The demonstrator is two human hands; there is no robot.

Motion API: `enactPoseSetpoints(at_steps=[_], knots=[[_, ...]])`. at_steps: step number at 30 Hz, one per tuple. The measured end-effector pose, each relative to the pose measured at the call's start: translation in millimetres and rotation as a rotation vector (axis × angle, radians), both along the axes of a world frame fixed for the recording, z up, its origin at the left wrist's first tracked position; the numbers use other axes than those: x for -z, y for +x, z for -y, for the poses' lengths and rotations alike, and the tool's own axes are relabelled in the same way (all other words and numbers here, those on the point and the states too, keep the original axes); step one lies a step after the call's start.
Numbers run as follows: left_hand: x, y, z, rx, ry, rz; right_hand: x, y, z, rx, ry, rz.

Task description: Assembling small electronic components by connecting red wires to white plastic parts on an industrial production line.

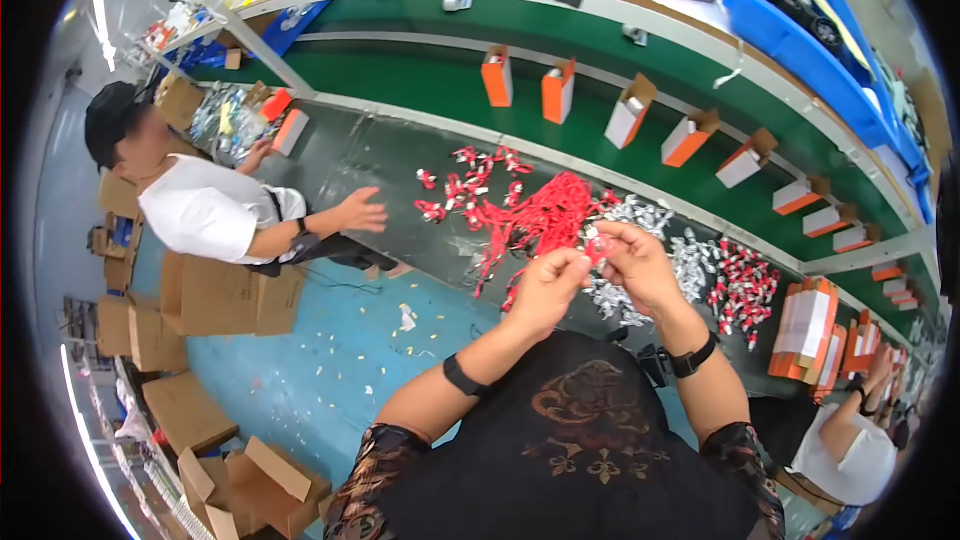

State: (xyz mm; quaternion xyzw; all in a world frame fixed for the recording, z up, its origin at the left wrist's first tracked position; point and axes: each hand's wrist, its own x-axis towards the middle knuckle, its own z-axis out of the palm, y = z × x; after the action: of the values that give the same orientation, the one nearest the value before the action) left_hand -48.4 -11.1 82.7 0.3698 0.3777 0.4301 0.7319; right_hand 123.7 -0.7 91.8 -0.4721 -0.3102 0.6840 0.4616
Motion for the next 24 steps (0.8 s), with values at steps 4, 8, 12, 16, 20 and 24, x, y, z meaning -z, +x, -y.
enactPoseSetpoints(at_steps=[4,8,12,16,20,24], knots=[[10,4,0,0.036,0.001,-0.074,11,-2,7,0.040,0.059,0.023],[11,-1,4,-0.062,0.012,-0.159,3,-4,10,-0.122,0.101,-0.090],[14,-4,0,-0.019,-0.031,-0.133,-11,0,13,-0.088,0.098,-0.034],[7,5,0,0.110,0.052,-0.242,7,6,17,-0.001,0.100,0.046],[1,-1,-2,0.206,-0.042,-0.292,14,19,23,0.158,0.018,-0.311],[17,-19,-10,0.302,-0.201,-0.068,-22,38,36,-0.387,0.204,-0.115]])
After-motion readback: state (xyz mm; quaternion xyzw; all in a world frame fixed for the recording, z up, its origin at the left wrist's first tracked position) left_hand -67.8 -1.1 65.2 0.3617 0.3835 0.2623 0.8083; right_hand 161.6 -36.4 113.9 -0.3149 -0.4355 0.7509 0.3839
